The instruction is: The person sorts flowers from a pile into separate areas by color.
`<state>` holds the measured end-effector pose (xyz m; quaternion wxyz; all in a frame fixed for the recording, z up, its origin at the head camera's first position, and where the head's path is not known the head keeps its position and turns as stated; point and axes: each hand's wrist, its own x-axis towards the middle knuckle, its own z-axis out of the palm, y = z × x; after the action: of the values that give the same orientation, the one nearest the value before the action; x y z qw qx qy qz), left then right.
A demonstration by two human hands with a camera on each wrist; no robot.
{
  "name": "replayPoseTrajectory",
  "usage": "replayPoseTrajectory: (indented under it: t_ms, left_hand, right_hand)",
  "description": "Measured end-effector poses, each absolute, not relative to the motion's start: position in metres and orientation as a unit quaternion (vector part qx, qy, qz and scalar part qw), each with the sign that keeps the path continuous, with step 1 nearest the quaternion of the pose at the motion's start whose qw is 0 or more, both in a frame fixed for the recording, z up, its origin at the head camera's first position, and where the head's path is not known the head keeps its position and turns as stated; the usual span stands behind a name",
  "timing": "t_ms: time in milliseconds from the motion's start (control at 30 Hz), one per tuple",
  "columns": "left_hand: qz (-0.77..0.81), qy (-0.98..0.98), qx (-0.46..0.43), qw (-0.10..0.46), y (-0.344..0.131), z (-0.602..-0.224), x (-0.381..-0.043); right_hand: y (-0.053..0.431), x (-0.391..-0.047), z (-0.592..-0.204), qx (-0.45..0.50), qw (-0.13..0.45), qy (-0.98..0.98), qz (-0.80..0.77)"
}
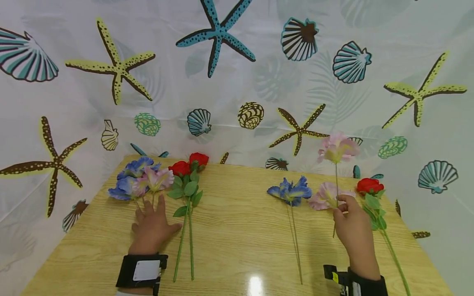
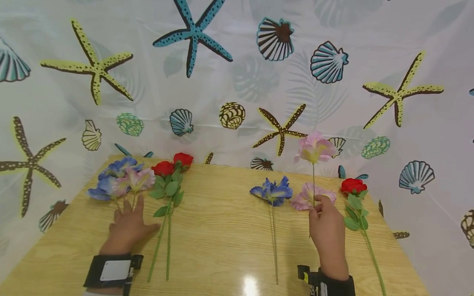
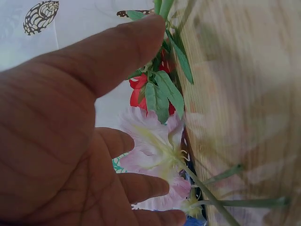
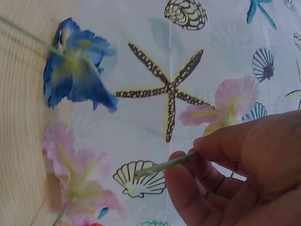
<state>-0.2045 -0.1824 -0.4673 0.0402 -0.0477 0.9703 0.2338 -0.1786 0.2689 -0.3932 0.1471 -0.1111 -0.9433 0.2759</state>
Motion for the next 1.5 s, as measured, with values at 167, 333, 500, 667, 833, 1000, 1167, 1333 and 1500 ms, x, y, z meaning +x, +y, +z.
replayPoseTrajectory:
  t_ms: [167,333,500,667,833,1000,1167,1333,1500]
  left_hand:
    - [0.237,0.968,-0.048,0.059,-0.184,-0.467,-0.204]
    - [0.244,0.967,-0.052,0.059,-0.184,-0.465,-0.203]
    - [0.243,0.966,-0.054,0.064,-0.184,-0.461,-0.201]
    - [0.222,0.971,-0.050,0.072,-0.182,-0.456,-0.199]
    - [0.200,0.977,-0.048,0.054,-0.181,-0.455,-0.198]
    - [0.195,0.979,-0.050,0.020,-0.179,-0.456,-0.197]
    - [0.194,0.979,-0.020,-0.065,-0.179,-0.458,-0.197]
    - [0.241,0.965,-0.016,-0.104,-0.178,-0.458,-0.198]
    - [0.294,0.952,-0.031,-0.077,-0.177,-0.456,-0.200]
  right_hand:
    - [0.281,-0.180,-0.402,-0.116,0.144,-0.952,0.242]
    - [0.297,-0.176,-0.409,-0.118,0.113,-0.964,0.208]
    - [0.311,-0.174,-0.414,-0.130,0.040,-0.974,0.181]
    - [0.323,-0.175,-0.418,-0.132,-0.034,-0.978,0.161]
    - [0.332,-0.179,-0.421,-0.130,-0.097,-0.973,0.162]
    - [0.338,-0.180,-0.427,-0.130,-0.121,-0.970,0.168]
    - [0.338,-0.181,-0.429,-0.135,-0.122,-0.969,0.164]
    - [0.338,-0.181,-0.427,-0.154,-0.125,-0.967,0.162]
    - [0.340,-0.179,-0.423,-0.159,-0.126,-0.964,0.171]
